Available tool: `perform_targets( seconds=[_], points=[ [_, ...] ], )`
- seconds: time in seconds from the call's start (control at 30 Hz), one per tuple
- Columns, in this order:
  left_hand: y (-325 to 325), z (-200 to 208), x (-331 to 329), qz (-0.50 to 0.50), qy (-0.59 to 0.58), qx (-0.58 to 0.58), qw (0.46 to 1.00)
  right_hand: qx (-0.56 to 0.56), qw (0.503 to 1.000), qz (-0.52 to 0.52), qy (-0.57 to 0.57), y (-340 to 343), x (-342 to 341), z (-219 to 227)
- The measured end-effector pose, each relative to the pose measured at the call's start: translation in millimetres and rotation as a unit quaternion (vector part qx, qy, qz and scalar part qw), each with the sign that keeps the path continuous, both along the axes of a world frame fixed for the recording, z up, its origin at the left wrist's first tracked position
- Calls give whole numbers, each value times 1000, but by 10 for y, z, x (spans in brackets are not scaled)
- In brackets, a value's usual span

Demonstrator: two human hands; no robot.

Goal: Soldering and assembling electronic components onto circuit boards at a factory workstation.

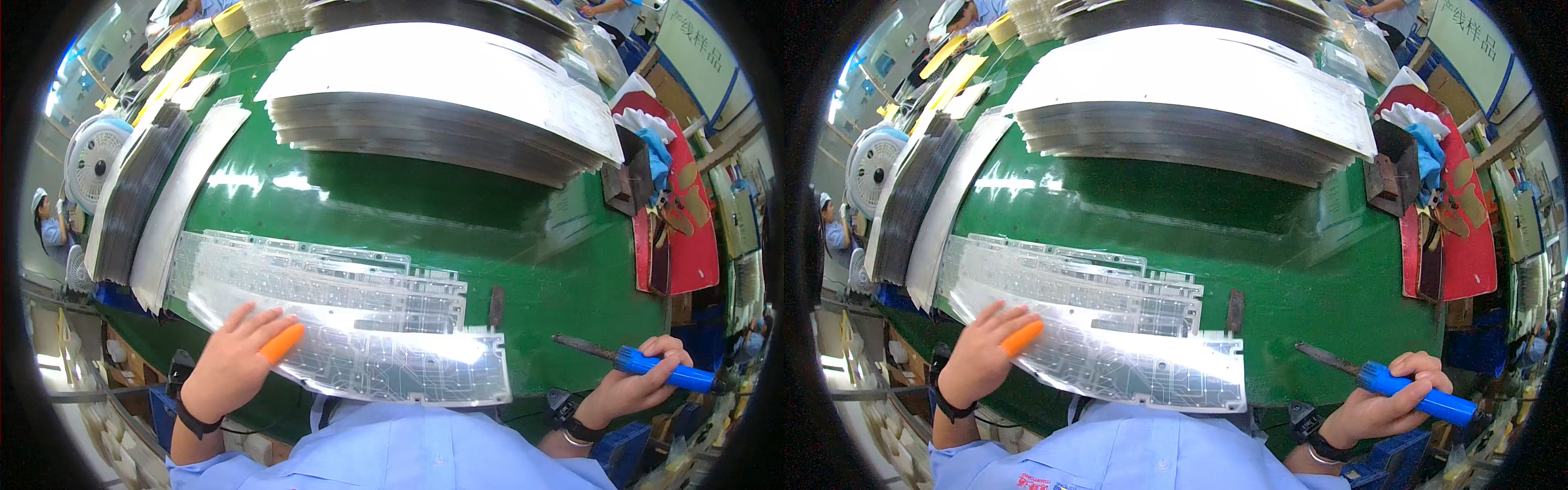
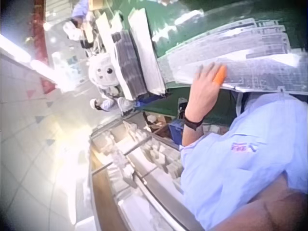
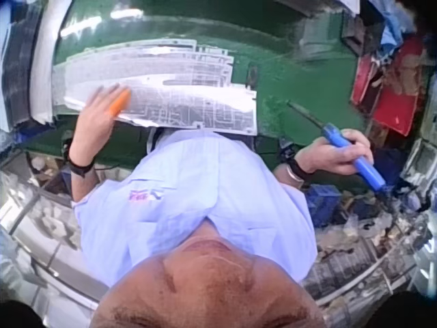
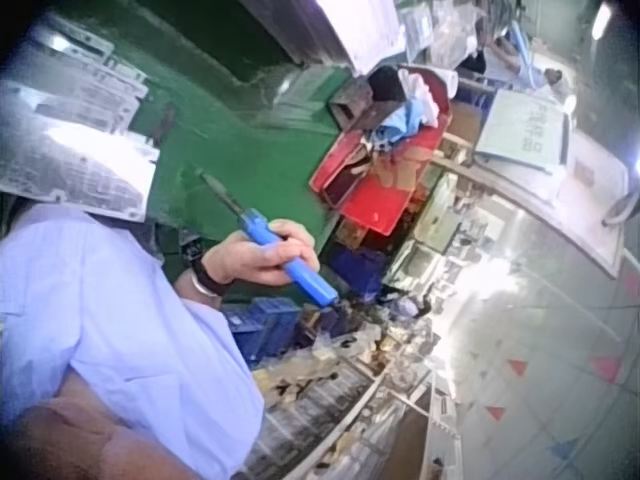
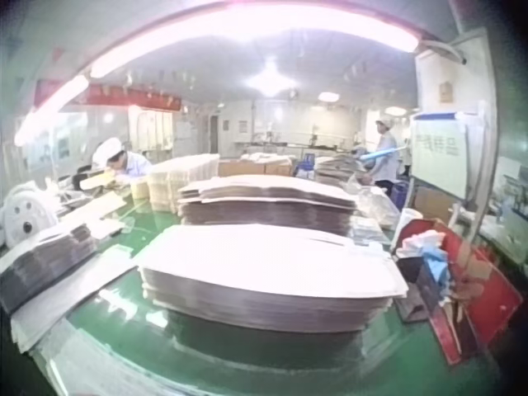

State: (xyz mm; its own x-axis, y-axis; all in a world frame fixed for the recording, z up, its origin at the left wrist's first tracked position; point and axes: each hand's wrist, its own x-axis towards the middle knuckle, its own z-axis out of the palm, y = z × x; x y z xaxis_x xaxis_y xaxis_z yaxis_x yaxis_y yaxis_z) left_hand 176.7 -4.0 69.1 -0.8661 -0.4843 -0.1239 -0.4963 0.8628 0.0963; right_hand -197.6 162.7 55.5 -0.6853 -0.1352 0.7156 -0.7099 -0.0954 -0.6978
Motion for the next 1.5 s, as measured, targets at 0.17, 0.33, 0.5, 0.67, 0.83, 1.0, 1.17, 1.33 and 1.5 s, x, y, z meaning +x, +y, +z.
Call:
perform_targets(
  seconds=[0.17,0.33,0.5,0.67,0.83,1.0,1.17,1.33,1.5],
  points=[
    [-175,59,124,73,114,-236,962,-6,1000,6,1,95,-22,-34],
    [-369,-310,367,73,-11,-136,988,-4,1000,5,-7,63,8,-35],
    [-381,-194,292,103,-53,9,993,4,1000,4,-4,-3,41,-14],
    [-468,57,123,79,-21,62,995,-5,1000,3,-5,12,25,-52],
    [-831,380,-631,18,152,-115,982,-16,1000,0,10,-4,52,7],
    [-1300,444,-1625,-2,222,-248,943,-43,998,33,29,46,103,52],
    [-1597,368,-1897,-83,184,-319,926,-43,999,8,17,178,55,7],
    [-1601,435,-1938,-53,288,-282,914,-38,999,-4,11,179,6,-15],
    [-1610,551,-1955,69,286,-106,950,-44,998,29,17,96,51,17]
  ],
)
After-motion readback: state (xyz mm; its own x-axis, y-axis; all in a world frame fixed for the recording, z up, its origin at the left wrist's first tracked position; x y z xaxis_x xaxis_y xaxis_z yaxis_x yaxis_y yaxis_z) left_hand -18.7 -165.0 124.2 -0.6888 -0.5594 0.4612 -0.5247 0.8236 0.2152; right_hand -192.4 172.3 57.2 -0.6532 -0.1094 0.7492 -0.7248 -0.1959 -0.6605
